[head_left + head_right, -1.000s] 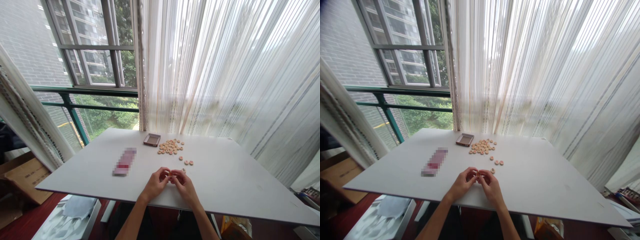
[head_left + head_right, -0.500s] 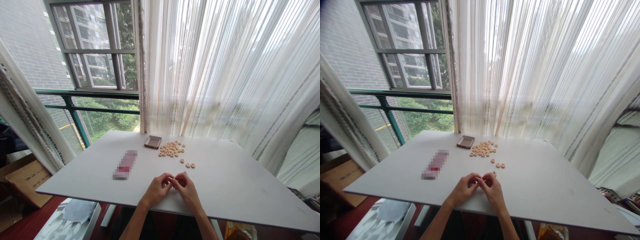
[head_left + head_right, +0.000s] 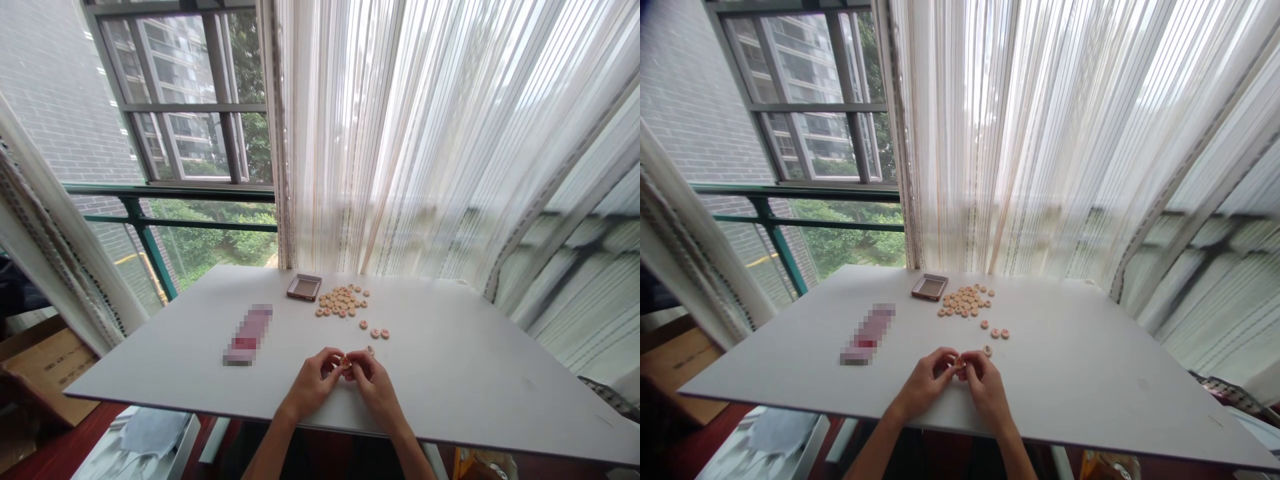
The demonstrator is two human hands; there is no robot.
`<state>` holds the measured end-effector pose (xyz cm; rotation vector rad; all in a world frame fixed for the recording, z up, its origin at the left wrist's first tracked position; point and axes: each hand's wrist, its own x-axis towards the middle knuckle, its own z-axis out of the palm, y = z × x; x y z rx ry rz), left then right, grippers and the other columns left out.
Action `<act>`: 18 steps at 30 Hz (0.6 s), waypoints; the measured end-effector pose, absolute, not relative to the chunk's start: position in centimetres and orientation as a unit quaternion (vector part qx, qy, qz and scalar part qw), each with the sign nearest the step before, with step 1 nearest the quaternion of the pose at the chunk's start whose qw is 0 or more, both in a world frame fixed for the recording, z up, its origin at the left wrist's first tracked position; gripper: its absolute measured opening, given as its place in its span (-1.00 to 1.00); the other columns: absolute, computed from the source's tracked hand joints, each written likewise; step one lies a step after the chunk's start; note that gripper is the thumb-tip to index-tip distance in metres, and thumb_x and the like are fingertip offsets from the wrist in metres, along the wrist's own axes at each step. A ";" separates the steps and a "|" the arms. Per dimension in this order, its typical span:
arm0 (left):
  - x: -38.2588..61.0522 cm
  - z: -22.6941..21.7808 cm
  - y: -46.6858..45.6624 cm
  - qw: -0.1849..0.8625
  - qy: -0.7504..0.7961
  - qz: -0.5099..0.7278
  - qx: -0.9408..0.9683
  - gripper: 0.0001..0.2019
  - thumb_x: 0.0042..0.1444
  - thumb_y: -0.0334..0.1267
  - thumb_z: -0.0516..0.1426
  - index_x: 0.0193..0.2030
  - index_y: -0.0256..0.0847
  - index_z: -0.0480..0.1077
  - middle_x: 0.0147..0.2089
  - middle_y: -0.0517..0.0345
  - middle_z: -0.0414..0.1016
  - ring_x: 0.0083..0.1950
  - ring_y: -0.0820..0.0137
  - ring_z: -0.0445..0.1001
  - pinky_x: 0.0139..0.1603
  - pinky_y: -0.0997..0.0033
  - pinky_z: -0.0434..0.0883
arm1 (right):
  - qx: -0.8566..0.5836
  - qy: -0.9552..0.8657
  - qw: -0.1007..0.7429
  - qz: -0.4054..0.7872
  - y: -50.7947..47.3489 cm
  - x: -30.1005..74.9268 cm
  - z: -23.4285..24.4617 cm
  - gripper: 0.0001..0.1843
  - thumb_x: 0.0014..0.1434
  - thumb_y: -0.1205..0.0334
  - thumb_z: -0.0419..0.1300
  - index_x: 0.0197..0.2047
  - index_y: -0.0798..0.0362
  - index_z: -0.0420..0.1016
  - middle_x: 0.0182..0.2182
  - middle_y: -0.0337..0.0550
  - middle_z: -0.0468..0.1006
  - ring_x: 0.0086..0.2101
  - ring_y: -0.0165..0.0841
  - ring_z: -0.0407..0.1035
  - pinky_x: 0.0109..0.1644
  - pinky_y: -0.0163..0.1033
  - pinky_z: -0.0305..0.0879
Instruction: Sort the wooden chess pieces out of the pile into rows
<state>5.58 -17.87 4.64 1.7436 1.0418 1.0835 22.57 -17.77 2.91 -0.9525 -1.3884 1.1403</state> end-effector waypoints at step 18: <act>5.6 4.8 -17.8 0.430 0.405 0.457 0.665 -0.70 0.21 -0.10 0.13 0.00 -0.20 0.40 -0.18 0.05 0.56 -0.30 0.39 0.51 -0.27 0.43 0.43 | -0.389 -0.588 0.520 0.483 -18.1 22.6 3.8 -0.60 0.14 -0.05 0.27 -0.05 0.02 0.50 -0.15 -0.02 0.59 -0.10 -0.14 0.49 0.01 -0.05 0.43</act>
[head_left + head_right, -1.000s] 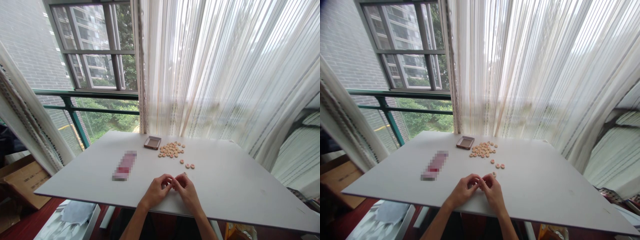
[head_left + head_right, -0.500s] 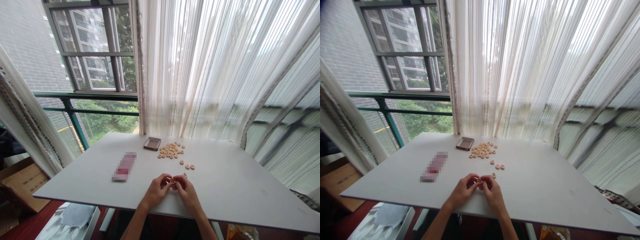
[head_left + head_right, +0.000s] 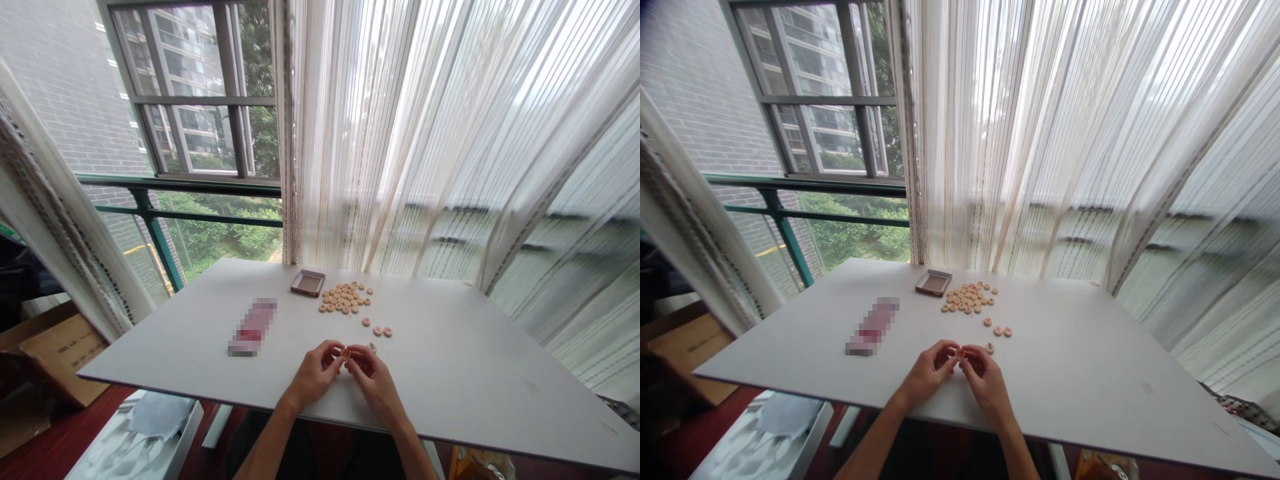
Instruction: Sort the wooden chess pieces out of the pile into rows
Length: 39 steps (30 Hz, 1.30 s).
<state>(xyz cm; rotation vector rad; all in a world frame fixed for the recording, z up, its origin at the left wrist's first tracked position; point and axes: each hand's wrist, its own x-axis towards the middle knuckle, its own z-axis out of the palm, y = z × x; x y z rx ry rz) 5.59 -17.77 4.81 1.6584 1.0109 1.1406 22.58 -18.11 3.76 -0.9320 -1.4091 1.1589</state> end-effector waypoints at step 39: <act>6.3 3.4 -16.5 0.451 0.431 0.481 0.616 -0.68 0.08 0.00 0.23 -0.24 -0.23 0.38 -0.46 0.16 0.52 -0.41 0.39 0.50 -0.37 0.47 0.39 | -0.381 -0.635 0.514 0.433 -18.4 22.1 3.5 -0.66 0.21 -0.03 0.22 -0.05 0.00 0.52 -0.15 0.00 0.60 -0.17 -0.16 0.52 -0.03 -0.07 0.46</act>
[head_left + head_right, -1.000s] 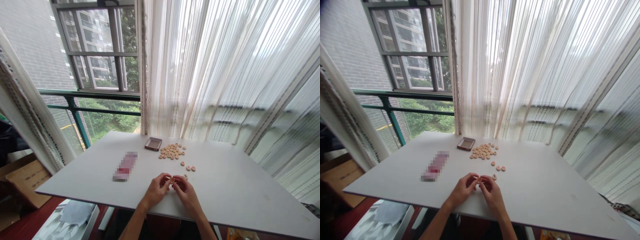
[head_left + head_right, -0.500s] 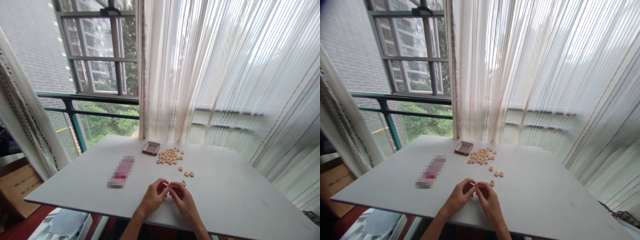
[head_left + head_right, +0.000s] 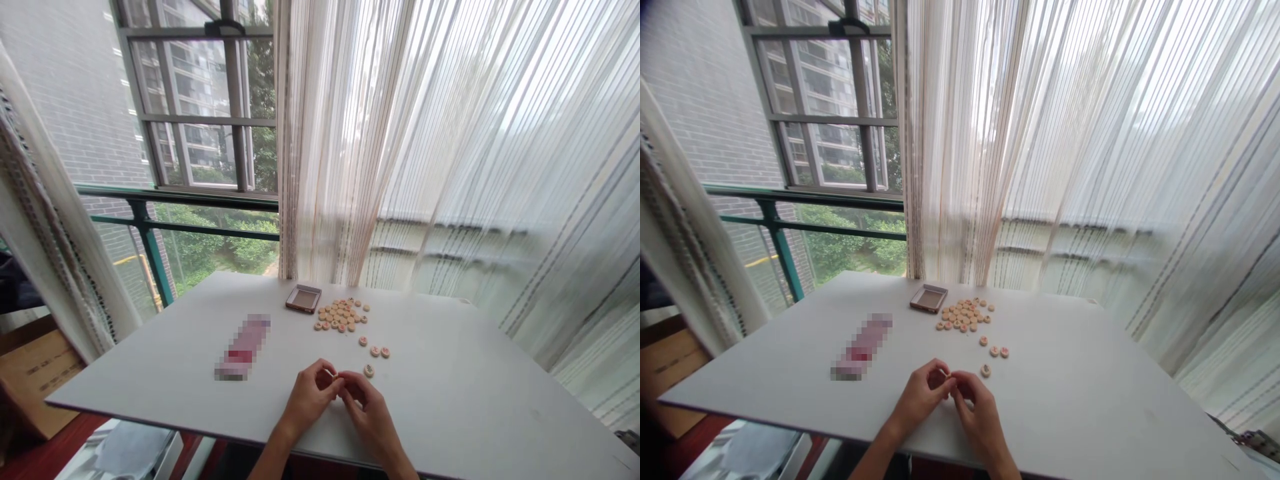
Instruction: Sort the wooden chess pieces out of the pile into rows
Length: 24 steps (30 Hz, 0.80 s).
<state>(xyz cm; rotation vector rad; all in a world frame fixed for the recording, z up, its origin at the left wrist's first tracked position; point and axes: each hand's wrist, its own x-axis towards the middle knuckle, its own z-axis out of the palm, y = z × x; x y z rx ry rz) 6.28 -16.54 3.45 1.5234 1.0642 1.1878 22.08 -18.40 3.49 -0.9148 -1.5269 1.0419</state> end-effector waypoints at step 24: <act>6.0 4.1 -17.0 0.434 0.422 0.464 0.647 -0.63 0.27 0.01 0.03 -0.05 -0.25 0.44 -0.33 0.10 0.53 -0.37 0.39 0.50 -0.30 0.46 0.41 | -0.398 -0.627 0.508 0.436 -18.3 22.2 3.7 -0.67 0.21 0.00 0.22 -0.04 0.00 0.51 -0.15 -0.03 0.60 -0.13 -0.16 0.51 0.00 -0.12 0.42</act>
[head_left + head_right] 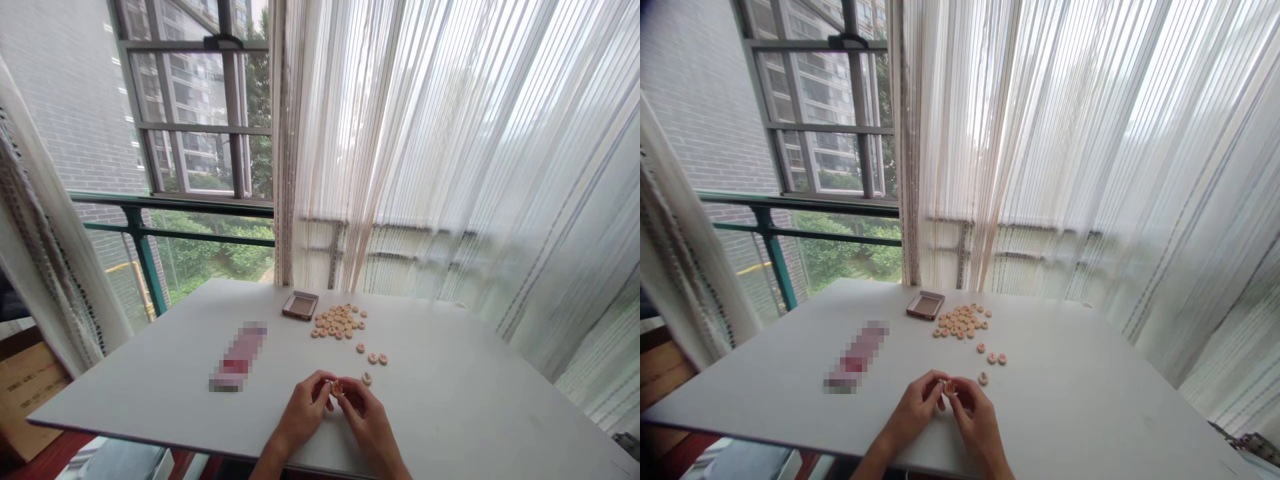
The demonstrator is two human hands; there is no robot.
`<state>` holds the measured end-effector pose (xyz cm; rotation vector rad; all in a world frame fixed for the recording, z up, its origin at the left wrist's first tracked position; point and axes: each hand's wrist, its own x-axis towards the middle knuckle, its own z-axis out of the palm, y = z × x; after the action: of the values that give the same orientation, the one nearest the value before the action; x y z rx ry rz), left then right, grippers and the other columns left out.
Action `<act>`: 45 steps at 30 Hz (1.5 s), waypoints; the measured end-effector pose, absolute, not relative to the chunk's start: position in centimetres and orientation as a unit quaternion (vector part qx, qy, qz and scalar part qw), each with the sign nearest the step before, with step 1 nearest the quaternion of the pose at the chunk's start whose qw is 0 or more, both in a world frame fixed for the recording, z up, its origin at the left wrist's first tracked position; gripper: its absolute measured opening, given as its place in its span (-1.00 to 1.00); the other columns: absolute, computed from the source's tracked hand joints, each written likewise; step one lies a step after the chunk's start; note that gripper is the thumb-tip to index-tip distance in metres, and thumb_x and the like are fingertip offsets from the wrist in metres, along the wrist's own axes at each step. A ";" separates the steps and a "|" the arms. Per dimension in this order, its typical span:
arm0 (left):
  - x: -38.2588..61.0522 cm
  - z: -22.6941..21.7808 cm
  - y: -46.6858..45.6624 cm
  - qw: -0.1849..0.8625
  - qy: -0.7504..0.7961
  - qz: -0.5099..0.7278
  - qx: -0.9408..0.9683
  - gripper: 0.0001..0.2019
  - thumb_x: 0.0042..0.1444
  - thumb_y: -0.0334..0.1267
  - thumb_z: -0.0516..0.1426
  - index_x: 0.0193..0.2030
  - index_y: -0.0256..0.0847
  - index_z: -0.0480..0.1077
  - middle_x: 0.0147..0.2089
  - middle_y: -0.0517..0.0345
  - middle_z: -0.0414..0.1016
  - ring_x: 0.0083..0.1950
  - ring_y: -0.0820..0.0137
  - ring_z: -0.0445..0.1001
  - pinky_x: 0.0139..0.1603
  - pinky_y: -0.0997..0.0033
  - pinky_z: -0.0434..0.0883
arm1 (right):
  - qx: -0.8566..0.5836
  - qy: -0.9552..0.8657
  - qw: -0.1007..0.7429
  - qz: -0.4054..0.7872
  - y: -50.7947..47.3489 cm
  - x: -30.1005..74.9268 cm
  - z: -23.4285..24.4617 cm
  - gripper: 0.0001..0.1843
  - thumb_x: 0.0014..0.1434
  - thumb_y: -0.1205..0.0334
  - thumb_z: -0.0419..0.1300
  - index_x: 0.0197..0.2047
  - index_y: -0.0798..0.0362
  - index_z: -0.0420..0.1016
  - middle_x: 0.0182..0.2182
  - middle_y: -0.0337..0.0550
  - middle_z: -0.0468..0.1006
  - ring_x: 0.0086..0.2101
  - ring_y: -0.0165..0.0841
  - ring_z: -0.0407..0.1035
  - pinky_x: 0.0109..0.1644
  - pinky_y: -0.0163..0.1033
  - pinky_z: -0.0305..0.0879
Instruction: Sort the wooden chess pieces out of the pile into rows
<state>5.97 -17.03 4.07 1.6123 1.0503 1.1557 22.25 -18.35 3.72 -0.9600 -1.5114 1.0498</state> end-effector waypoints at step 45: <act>6.0 5.1 -18.1 0.426 0.414 0.417 0.688 -0.64 0.18 -0.04 0.16 0.03 -0.16 0.47 -0.17 0.05 0.61 -0.22 0.34 0.53 -0.16 0.44 0.44 | -0.443 -0.578 0.520 0.446 -17.6 22.5 2.9 -0.64 0.16 -0.11 0.23 -0.34 0.05 0.52 -0.46 -0.14 0.56 -0.41 -0.29 0.44 -0.29 -0.26 0.34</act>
<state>6.01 -18.08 5.10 1.7199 1.0337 1.0411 22.53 -17.62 2.91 -1.0632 -1.3857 1.0692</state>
